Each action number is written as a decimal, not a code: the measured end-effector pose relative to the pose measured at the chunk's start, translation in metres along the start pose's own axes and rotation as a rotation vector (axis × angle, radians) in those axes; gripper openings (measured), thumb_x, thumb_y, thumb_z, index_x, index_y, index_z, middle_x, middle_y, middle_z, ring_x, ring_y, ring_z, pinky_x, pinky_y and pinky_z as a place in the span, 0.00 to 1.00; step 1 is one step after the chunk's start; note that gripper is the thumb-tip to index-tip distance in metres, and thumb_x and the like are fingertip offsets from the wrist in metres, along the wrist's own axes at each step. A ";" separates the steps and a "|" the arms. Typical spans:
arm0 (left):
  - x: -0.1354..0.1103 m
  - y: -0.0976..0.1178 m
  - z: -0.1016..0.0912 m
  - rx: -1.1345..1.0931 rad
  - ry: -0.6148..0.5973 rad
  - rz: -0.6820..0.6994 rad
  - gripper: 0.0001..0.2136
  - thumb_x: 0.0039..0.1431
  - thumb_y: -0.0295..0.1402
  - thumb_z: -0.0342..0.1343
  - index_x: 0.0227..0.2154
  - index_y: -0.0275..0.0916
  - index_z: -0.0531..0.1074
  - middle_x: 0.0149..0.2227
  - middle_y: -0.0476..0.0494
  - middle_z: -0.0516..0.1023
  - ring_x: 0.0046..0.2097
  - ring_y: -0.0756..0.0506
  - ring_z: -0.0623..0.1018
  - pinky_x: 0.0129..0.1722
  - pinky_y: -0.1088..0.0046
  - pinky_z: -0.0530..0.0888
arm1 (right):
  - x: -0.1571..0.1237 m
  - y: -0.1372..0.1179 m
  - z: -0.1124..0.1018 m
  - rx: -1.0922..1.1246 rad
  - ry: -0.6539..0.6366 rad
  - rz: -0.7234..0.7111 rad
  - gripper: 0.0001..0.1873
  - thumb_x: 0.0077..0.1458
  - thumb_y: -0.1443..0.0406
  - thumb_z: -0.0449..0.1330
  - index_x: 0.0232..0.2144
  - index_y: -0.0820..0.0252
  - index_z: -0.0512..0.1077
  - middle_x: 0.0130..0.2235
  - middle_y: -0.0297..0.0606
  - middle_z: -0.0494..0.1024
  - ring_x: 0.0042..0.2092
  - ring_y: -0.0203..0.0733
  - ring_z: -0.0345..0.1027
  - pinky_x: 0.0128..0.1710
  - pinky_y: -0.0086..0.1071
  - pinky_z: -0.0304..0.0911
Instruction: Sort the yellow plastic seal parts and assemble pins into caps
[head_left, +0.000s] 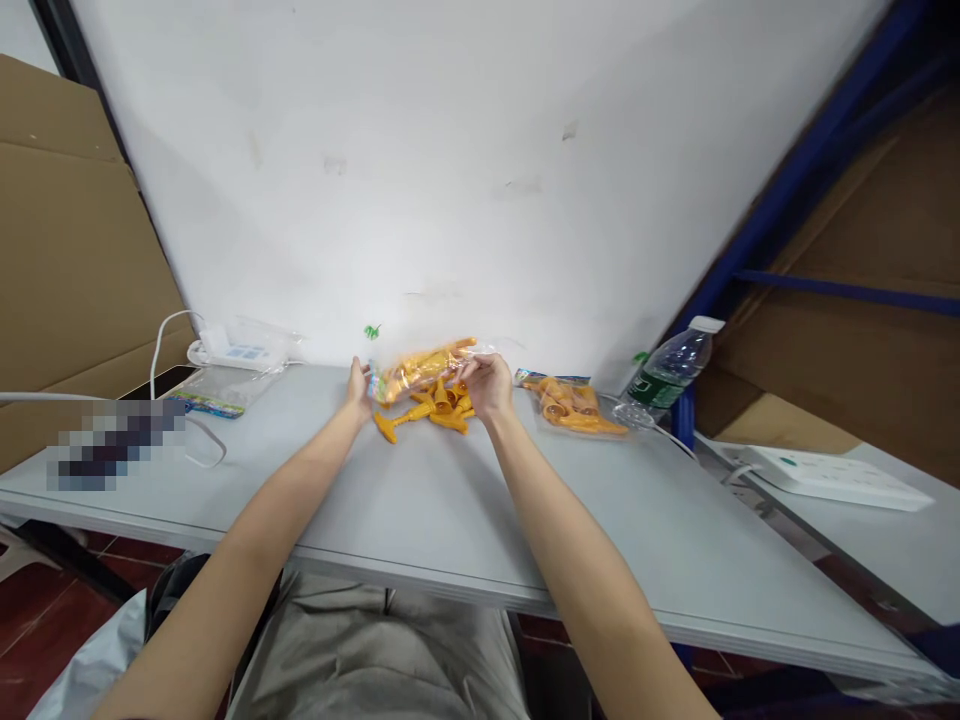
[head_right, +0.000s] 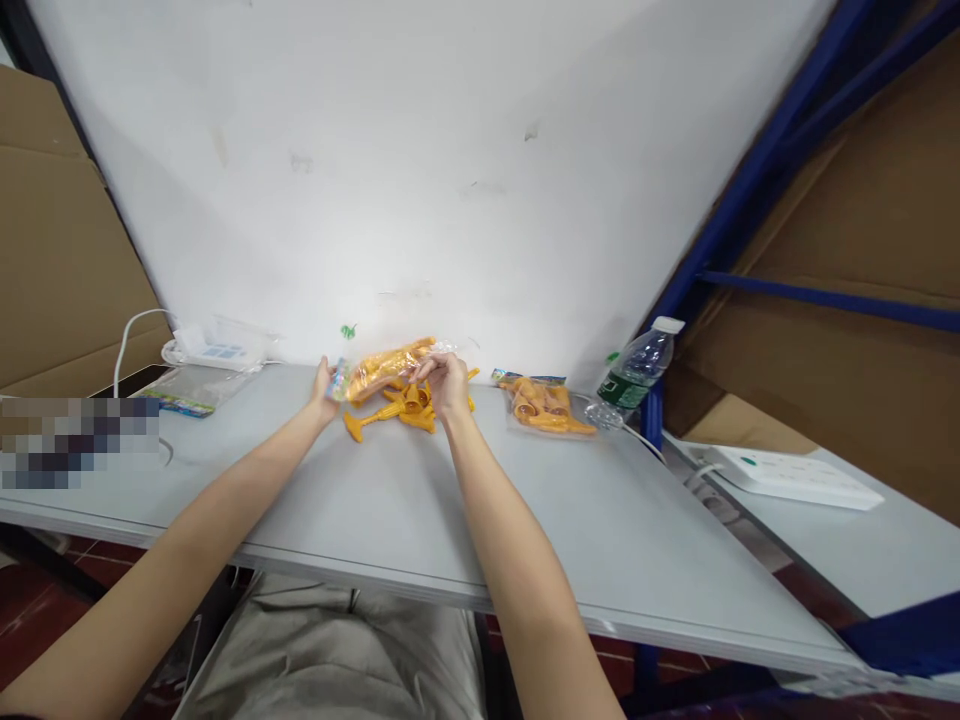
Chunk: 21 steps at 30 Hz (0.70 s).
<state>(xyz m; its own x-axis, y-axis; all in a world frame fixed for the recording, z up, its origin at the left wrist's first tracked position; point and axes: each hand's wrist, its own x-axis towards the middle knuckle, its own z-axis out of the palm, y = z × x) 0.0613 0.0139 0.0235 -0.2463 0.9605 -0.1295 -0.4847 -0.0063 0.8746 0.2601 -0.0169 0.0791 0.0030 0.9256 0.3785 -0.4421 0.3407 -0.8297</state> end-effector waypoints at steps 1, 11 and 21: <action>0.001 0.004 -0.001 -0.031 -0.024 -0.066 0.20 0.61 0.52 0.45 0.34 0.39 0.69 0.31 0.44 0.78 0.40 0.42 0.80 0.42 0.66 0.74 | 0.004 0.004 -0.001 0.055 0.016 0.062 0.21 0.49 0.61 0.53 0.08 0.55 0.59 0.11 0.32 0.62 0.21 0.37 0.64 0.33 0.33 0.66; -0.012 0.014 0.009 0.099 0.018 -0.063 0.08 0.53 0.20 0.55 0.35 0.36 0.68 0.27 0.49 0.75 0.28 0.49 0.77 0.34 0.72 0.76 | 0.014 0.047 0.001 0.213 0.433 0.431 0.12 0.57 0.63 0.52 0.22 0.56 0.61 0.22 0.28 0.69 0.23 0.33 0.64 0.26 0.26 0.64; -0.023 0.038 0.019 0.116 0.060 0.022 0.26 0.48 0.14 0.53 0.52 0.34 0.64 0.30 0.46 0.75 0.33 0.49 0.78 0.39 0.71 0.76 | -0.032 0.029 0.006 0.116 0.141 0.781 0.04 0.61 0.67 0.54 0.33 0.59 0.67 0.29 0.37 0.76 0.31 0.39 0.74 0.31 0.34 0.73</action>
<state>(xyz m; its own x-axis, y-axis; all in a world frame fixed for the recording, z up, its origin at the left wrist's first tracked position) 0.0642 -0.0032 0.0686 -0.3075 0.9420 -0.1342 -0.3790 0.0082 0.9254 0.2419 -0.0373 0.0455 -0.2361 0.9042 -0.3559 -0.4531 -0.4265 -0.7828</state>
